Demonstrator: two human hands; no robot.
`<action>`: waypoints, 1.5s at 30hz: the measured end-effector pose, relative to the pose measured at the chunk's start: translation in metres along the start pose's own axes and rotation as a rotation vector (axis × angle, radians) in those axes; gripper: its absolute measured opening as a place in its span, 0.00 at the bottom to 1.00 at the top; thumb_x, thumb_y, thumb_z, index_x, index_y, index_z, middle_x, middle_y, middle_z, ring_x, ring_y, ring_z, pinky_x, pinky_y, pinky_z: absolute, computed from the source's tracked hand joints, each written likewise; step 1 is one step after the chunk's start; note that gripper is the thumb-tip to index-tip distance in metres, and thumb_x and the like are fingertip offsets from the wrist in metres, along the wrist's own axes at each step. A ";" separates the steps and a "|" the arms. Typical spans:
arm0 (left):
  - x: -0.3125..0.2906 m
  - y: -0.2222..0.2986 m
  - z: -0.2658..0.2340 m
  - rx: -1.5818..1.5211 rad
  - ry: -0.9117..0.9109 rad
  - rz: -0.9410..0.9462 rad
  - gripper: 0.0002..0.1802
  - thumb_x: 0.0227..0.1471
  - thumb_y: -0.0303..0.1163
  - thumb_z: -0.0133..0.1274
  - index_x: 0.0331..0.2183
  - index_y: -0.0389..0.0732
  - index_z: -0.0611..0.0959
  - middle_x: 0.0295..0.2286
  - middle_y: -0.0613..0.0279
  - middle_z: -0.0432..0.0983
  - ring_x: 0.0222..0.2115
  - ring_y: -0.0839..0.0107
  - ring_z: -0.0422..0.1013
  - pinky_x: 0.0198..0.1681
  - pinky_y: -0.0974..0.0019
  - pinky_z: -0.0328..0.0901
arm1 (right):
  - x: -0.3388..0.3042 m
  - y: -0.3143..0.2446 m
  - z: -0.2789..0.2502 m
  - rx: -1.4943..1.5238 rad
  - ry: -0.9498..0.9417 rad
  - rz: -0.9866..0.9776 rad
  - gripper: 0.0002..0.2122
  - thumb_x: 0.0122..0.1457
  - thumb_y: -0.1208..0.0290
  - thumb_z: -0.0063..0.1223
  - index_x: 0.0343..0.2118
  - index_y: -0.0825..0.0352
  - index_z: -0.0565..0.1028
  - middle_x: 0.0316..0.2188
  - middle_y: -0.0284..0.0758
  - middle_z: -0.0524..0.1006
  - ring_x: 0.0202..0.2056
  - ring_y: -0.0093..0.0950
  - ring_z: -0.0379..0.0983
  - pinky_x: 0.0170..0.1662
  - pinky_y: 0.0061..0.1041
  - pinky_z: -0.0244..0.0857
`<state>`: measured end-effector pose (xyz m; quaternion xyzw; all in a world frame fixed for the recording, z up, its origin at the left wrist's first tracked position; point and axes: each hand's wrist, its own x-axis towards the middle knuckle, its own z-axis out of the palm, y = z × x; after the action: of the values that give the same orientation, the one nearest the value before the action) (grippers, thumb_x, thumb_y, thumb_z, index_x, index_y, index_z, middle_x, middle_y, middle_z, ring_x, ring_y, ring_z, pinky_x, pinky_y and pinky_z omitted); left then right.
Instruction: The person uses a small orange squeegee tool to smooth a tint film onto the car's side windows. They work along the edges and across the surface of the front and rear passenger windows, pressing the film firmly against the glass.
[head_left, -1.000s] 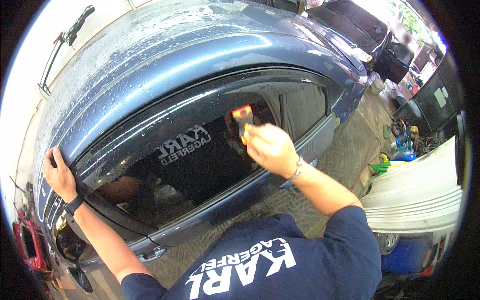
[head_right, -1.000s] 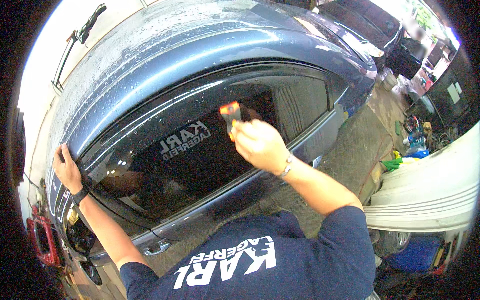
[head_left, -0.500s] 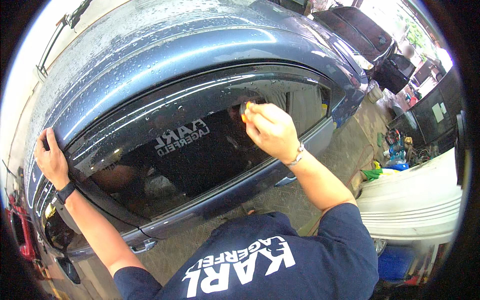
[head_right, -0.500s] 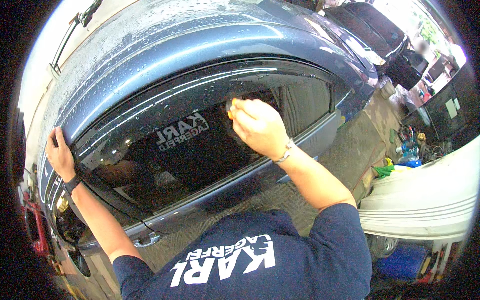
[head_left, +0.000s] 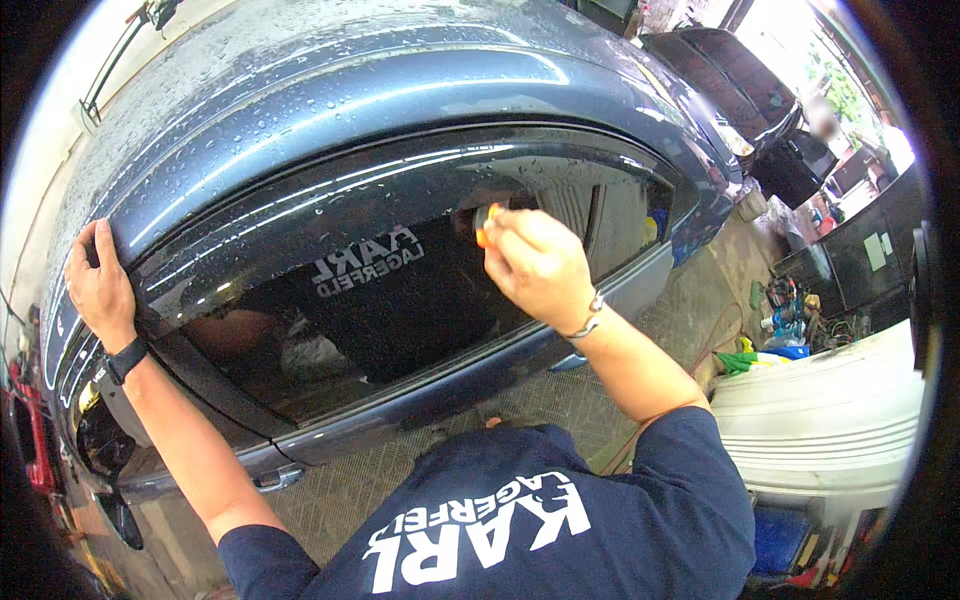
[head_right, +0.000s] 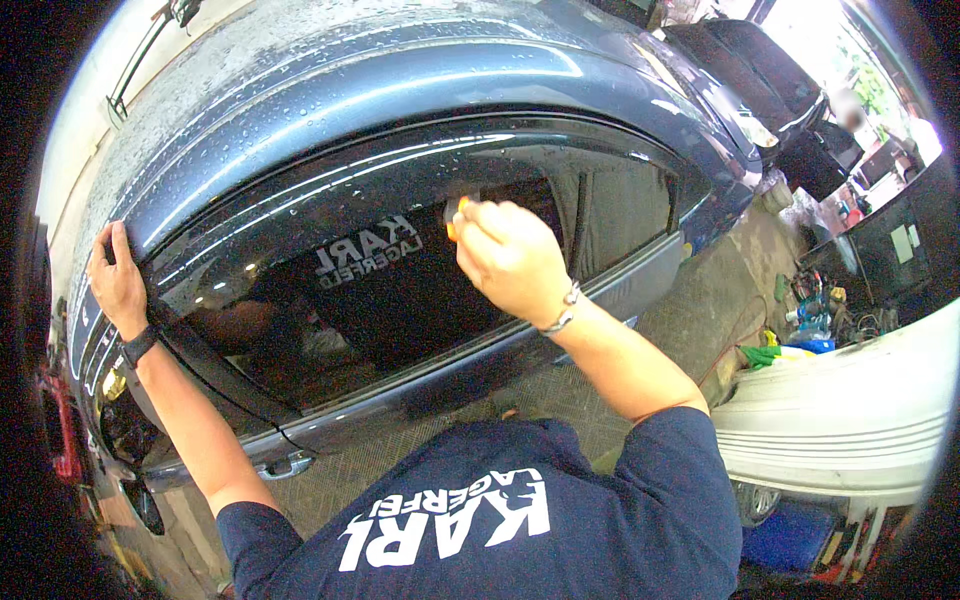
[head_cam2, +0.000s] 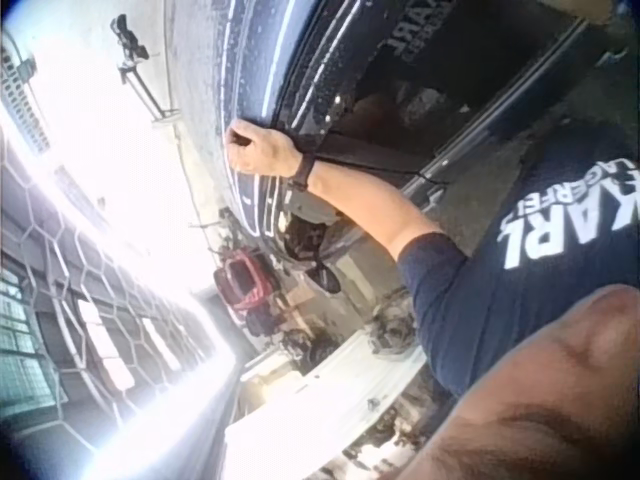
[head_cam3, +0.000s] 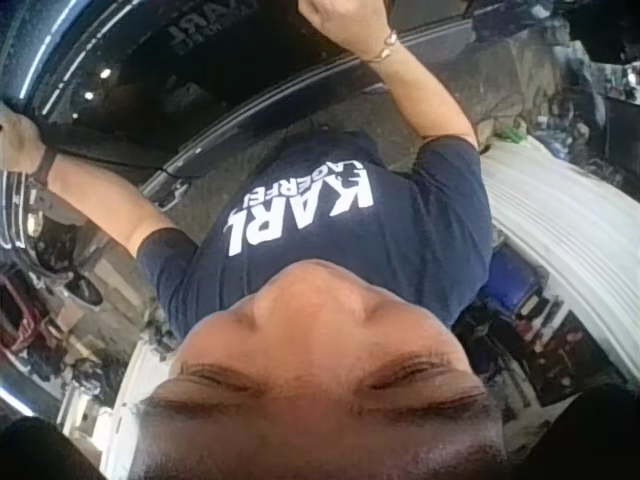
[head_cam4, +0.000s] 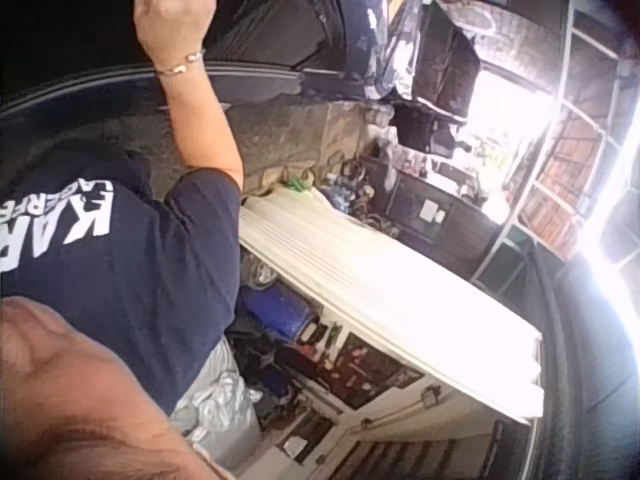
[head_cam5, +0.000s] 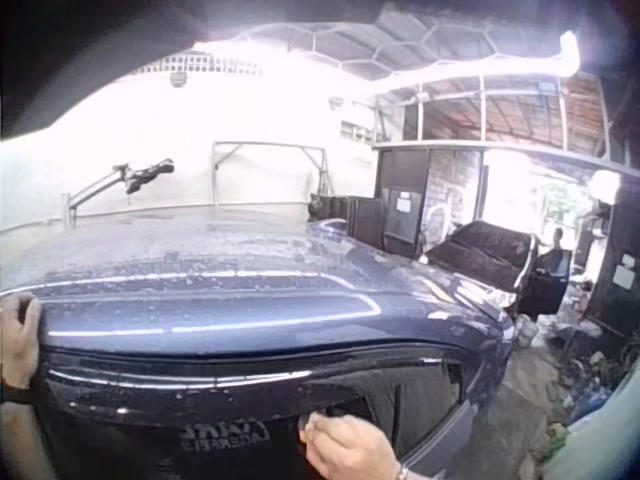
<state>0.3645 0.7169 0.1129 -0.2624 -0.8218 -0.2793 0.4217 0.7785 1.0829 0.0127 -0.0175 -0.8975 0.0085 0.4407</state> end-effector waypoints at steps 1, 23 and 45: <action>0.000 0.002 -0.001 0.004 -0.007 0.000 0.24 0.67 0.49 0.55 0.47 0.36 0.88 0.43 0.46 0.85 0.47 0.50 0.79 0.55 0.54 0.68 | -0.009 -0.007 0.000 -0.004 -0.012 0.001 0.07 0.53 0.76 0.67 0.33 0.68 0.80 0.40 0.38 0.82 0.31 0.34 0.77 0.38 0.32 0.73; -0.001 -0.025 0.012 0.031 -0.044 0.010 0.28 0.71 0.51 0.49 0.54 0.36 0.83 0.52 0.46 0.81 0.55 0.48 0.73 0.60 0.54 0.64 | 0.010 -0.023 -0.005 -0.015 -0.020 -0.078 0.12 0.51 0.73 0.66 0.39 0.67 0.81 0.44 0.36 0.80 0.32 0.31 0.74 0.37 0.30 0.71; -0.008 -0.003 0.008 0.040 0.020 -0.007 0.23 0.70 0.48 0.52 0.50 0.37 0.86 0.47 0.46 0.83 0.50 0.47 0.76 0.56 0.52 0.67 | -0.054 -0.054 0.002 0.083 -0.173 -0.154 0.07 0.50 0.72 0.65 0.32 0.64 0.79 0.33 0.31 0.75 0.28 0.28 0.71 0.33 0.31 0.70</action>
<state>0.3622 0.7191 0.1017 -0.2481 -0.8239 -0.2670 0.4340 0.8085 1.0273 -0.0292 0.0704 -0.9297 0.0132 0.3614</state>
